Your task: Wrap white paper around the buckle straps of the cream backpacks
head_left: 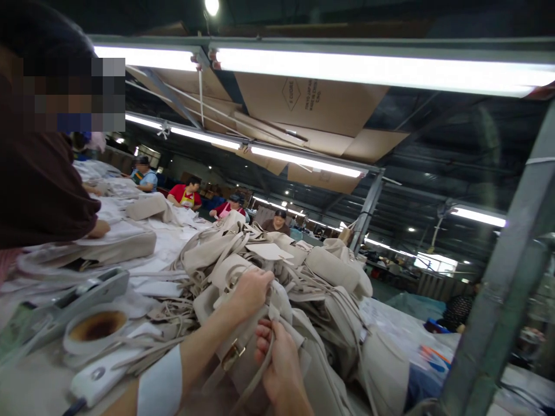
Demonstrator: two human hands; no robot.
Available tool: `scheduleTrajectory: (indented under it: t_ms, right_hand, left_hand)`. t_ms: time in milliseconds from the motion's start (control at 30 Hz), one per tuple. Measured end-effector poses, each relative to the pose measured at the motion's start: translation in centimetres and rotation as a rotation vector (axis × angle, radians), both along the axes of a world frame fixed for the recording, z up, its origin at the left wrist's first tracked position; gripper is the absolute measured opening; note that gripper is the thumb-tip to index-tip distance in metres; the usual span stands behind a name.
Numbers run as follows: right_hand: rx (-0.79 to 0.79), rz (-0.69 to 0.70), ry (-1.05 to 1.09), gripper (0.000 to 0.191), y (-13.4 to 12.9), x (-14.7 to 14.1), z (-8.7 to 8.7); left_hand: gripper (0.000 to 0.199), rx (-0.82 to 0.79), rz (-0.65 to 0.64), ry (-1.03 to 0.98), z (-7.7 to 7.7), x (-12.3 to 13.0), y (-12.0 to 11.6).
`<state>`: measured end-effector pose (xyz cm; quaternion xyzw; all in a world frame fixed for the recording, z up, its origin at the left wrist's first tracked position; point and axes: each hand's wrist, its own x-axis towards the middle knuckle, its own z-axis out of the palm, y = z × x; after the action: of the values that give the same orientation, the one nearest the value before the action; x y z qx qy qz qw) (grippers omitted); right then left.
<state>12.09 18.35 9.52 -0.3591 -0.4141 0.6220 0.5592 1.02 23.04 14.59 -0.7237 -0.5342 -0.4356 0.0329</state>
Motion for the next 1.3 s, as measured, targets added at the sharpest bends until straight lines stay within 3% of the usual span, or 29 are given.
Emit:
scheduleTrajectory:
  t_ms: [167,300,400,567,667,767,867,933,1100,1300]
  right_hand:
    - [-0.014,-0.023,0.085,0.03,1.1,-1.1,1.6]
    - [0.043,0.017,0.063,0.028,0.9,-1.3,1.5]
    - [0.084,0.035,0.038,0.029,0.8,-1.5,1.0]
    - [0.137,0.147,-0.006,0.035,0.4,-0.6,-0.2]
    - [0.155,0.25,-0.048,0.038,-0.3,0.6,-1.3]
    - [0.226,0.299,-0.113,0.039,-0.8,1.3,-2.2]
    - [0.3,0.271,-0.188,0.035,-1.0,1.4,-2.5]
    - [0.334,0.233,-0.222,0.028,-1.1,1.4,-2.5]
    - [0.357,0.209,-0.255,0.024,-1.6,1.6,-2.1]
    - [0.324,0.061,-0.176,0.023,-1.4,0.7,-2.3]
  left_hand:
    - [0.028,0.014,-0.066,-0.153,-0.8,-0.4,-2.6]
    - [0.025,-0.13,-0.185,-0.293,-0.2,-1.4,-1.4]
    - [0.034,-0.206,-0.255,-0.358,1.0,-1.4,0.3]
    - [0.023,-0.044,-0.267,-0.521,1.9,-0.8,-0.2]
    - [0.022,0.006,-0.319,-0.632,0.5,-1.1,-2.5]
    - [0.023,-0.062,-0.388,-0.722,-2.2,-1.8,-4.5]
    - [0.024,-0.131,-0.424,-0.802,-4.7,-2.2,-5.6]
    - [0.028,-0.176,-0.451,-0.884,-5.6,-2.2,-5.8]
    - [0.03,-0.273,-0.459,-1.082,-5.4,-2.1,-5.8]
    - [0.036,-0.447,-0.437,-1.001,-4.9,-3.1,-6.5]
